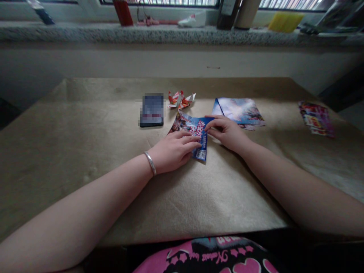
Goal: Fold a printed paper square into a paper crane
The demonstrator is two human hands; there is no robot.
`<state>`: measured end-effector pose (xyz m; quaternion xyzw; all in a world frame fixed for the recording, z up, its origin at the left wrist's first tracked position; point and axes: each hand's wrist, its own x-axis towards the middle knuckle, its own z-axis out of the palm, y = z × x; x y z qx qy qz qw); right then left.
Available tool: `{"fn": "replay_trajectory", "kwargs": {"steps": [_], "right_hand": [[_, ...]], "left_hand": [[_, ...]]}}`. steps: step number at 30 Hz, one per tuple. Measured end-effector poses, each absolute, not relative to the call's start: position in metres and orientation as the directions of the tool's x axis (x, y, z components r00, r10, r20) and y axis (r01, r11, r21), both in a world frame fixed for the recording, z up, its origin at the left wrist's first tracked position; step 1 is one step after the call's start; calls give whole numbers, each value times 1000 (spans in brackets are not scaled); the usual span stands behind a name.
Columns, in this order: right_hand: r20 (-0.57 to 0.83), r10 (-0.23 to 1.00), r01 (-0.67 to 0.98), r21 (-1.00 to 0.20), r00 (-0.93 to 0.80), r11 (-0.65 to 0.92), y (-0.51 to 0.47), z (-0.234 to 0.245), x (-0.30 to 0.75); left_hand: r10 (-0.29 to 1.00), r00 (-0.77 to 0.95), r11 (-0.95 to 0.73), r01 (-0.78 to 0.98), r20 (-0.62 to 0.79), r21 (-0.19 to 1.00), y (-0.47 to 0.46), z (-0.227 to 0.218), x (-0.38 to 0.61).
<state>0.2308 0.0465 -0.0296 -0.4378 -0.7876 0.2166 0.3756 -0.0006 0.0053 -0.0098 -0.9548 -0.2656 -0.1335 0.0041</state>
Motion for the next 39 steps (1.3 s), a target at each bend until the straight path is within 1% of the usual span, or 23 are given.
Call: {"fn": "replay_trajectory", "kwargs": {"steps": [2, 4, 9, 14, 17, 19, 23, 25, 28, 30, 34, 37, 39], "right_hand": [[397, 850, 537, -659, -347, 527, 47, -29, 229], [393, 846, 573, -622, -361, 534, 46, -28, 228], [411, 811, 608, -538, -416, 584, 40, -22, 224], [403, 802, 625, -504, -441, 596, 39, -19, 224], [400, 806, 626, -508, -437, 592, 39, -20, 223], [391, 825, 624, -541, -407, 564, 39, -20, 223], [365, 889, 596, -661, -275, 456, 40, -21, 222], [345, 913, 530, -744, -218, 408, 42, -23, 222], [322, 935, 376, -856, -149, 354, 44, -26, 221], [329, 938, 323, -881, -108, 346, 43, -26, 220], [347, 937, 278, -897, -33, 342, 40, -23, 216], [265, 964, 211, -943, 7, 257, 39, -19, 214], [197, 980, 196, -962, 25, 188, 39, -18, 213]], "left_hand": [[526, 815, -846, 530, 244, 54, 5, -9, 0], [539, 810, -838, 543, 232, 53, 4, -9, 1], [537, 812, -842, 533, 226, 87, 4, -8, 1], [547, 808, -837, 538, 218, 106, 4, -8, 1], [539, 814, -842, 529, 216, 107, 5, -7, 1], [531, 818, -847, 522, 221, 103, 5, -6, 2], [504, 829, -863, 496, 242, 96, 7, -6, 2], [490, 834, -871, 484, 254, 89, 7, -6, 2], [470, 839, -881, 466, 274, 83, 8, -6, 1], [462, 841, -885, 459, 283, 81, 8, -6, 1], [463, 843, -884, 460, 274, 79, 8, -5, 1], [481, 838, -875, 477, 257, 81, 7, -5, 2], [491, 833, -869, 487, 255, 82, 8, -5, 2]]}}
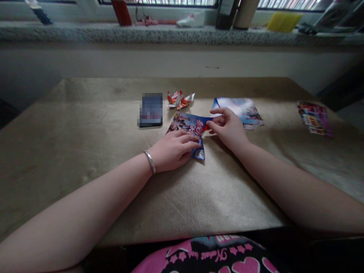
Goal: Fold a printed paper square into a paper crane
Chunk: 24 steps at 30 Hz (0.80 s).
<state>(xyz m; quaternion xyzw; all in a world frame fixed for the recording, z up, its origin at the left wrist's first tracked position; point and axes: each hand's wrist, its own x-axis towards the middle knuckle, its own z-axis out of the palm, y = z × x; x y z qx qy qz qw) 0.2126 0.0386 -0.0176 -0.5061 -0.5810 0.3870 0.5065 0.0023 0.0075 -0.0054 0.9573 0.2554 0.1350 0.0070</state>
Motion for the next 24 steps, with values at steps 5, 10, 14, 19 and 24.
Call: {"fn": "replay_trajectory", "kwargs": {"steps": [5, 10, 14, 19, 24], "right_hand": [[82, 997, 238, -968, -12, 82, 40, -16, 213], [86, 994, 300, -949, -65, 101, 39, -15, 213], [110, 989, 421, -896, -97, 141, 36, -15, 213], [156, 981, 569, -799, -112, 192, 32, -12, 212], [158, 982, 545, -816, -108, 191, 30, -12, 209]], "left_hand": [[483, 839, -875, 477, 250, 88, 8, -6, 1], [481, 843, -877, 464, 240, 126, 7, -8, 0], [492, 835, -870, 463, 245, 169, 7, -7, 1], [533, 814, -842, 486, 231, 234, 6, -4, 1], [558, 799, -822, 497, 222, 278, 6, -3, 1]]}}
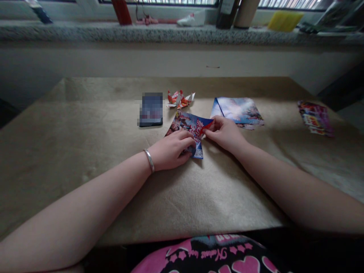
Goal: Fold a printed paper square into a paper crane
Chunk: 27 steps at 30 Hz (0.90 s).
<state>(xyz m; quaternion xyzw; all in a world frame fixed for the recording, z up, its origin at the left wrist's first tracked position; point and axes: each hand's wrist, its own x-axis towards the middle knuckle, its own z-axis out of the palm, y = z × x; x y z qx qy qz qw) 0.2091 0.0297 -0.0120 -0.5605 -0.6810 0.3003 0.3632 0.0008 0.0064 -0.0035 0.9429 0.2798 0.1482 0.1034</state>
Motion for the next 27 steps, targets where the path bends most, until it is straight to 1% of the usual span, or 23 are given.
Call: {"fn": "replay_trajectory", "kwargs": {"steps": [2, 7, 11, 15, 19, 22, 27], "right_hand": [[171, 979, 540, -817, -110, 203, 30, -14, 209], [182, 973, 593, -772, -139, 229, 31, -18, 211], [174, 974, 571, -789, -147, 227, 31, -17, 212], [163, 971, 524, -819, -176, 233, 29, -13, 211], [168, 961, 489, -833, -221, 258, 26, -11, 211], [214, 941, 528, -784, -262, 326, 23, -11, 212], [335, 880, 600, -644, -336, 474, 19, -8, 214]], "left_hand": [[552, 802, -826, 488, 229, 283, 7, -3, 1], [548, 802, -828, 481, 237, 288, 7, -4, 1], [563, 767, -825, 501, 307, 261, 6, -7, 0], [587, 736, -809, 531, 338, 250, 8, -11, -3], [574, 711, -817, 531, 406, 225, 12, -16, -4], [549, 704, -830, 522, 449, 197, 13, -18, -4], [526, 700, -840, 519, 483, 162, 12, -15, -3]]}}
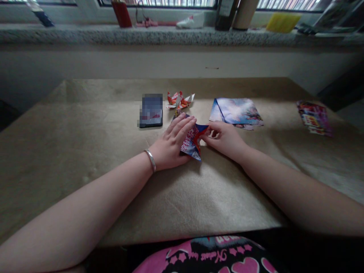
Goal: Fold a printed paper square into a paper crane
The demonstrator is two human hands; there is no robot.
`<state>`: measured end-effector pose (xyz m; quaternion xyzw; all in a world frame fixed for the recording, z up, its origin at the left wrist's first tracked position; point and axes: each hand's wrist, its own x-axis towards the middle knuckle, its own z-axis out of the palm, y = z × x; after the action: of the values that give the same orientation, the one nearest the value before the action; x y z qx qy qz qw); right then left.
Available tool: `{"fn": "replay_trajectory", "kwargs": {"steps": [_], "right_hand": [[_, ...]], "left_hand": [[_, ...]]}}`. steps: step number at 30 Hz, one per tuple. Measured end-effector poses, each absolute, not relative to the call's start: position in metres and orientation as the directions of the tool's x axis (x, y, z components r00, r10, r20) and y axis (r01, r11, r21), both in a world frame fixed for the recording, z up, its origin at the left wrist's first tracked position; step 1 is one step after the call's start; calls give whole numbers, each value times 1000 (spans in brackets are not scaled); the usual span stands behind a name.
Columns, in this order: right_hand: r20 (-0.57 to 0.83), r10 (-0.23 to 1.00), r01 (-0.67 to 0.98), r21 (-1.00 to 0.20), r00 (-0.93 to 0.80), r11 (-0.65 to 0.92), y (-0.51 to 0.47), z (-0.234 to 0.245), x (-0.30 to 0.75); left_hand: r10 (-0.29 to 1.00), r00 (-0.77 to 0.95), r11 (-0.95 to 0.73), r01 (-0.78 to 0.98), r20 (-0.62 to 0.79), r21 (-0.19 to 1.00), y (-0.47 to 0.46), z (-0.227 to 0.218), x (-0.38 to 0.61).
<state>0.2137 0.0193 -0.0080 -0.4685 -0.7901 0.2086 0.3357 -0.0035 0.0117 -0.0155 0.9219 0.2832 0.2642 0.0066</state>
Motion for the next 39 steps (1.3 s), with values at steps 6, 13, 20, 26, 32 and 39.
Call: {"fn": "replay_trajectory", "kwargs": {"steps": [6, 13, 20, 26, 32, 39], "right_hand": [[421, 821, 515, -639, -387, 571, 16, -5, 214], [438, 812, 388, -721, -386, 573, 14, -6, 215], [470, 799, 338, -734, -375, 590, 8, -4, 212], [439, 832, 320, -778, -340, 541, 7, -3, 210], [394, 868, 249, -846, -304, 471, 8, -6, 209], [359, 875, 227, -869, -325, 441, 7, -6, 210]], "left_hand": [[538, 648, -815, 564, 540, 135, 11, -11, -4], [528, 577, -768, 637, 624, 61, 12, -9, -4], [552, 565, -735, 678, 613, 37, 9, -2, -4], [527, 576, -766, 641, 625, 56, 6, 0, -4], [551, 604, -751, 659, 575, 28, 8, -6, -4], [564, 579, -720, 693, 589, 9, 7, -3, -3]]}}
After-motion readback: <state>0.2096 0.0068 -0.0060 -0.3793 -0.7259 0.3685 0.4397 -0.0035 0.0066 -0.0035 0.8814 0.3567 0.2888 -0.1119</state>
